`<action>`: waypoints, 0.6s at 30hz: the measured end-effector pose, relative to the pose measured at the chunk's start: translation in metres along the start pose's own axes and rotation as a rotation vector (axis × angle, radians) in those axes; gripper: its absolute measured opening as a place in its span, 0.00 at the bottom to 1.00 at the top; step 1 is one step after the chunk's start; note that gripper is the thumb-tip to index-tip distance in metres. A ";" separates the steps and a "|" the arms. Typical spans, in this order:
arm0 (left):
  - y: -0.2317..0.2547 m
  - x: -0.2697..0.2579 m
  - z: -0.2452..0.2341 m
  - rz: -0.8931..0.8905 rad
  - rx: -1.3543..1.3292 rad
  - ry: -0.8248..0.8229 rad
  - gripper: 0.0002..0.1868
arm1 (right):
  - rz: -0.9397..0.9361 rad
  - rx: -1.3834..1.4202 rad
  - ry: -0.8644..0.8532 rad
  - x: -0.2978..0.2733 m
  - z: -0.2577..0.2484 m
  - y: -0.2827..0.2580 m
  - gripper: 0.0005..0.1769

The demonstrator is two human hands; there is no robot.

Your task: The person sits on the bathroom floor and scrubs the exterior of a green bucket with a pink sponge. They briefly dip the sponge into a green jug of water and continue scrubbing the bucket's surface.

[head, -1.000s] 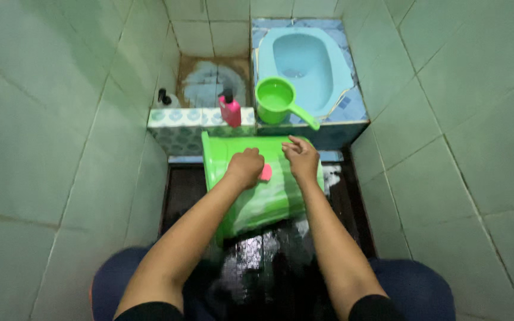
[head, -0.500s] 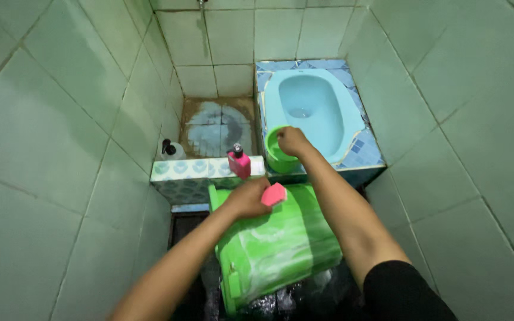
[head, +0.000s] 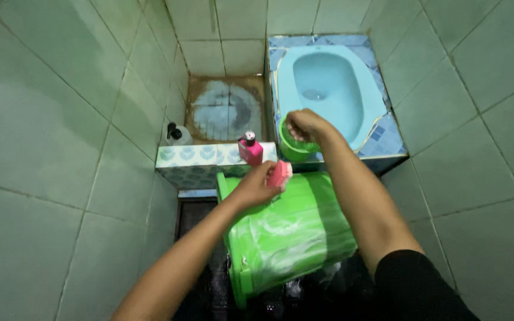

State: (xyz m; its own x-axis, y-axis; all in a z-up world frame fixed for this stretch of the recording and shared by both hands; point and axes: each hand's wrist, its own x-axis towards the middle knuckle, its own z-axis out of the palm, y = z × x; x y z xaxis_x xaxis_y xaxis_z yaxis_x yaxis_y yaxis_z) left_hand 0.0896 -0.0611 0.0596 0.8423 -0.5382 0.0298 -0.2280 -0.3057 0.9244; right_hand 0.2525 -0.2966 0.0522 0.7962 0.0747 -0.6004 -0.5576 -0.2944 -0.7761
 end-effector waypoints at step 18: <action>0.011 0.017 0.004 0.005 0.035 0.173 0.30 | -0.290 -0.740 0.375 -0.082 0.008 -0.013 0.20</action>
State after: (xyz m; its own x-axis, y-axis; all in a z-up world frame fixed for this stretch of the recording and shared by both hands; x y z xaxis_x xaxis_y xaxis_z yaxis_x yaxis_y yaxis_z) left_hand 0.0990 -0.0768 0.0686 0.9121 -0.3970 0.1019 -0.2464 -0.3325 0.9104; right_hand 0.1928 -0.2916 0.1101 0.9801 -0.0370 -0.1948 -0.1293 -0.8641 -0.4865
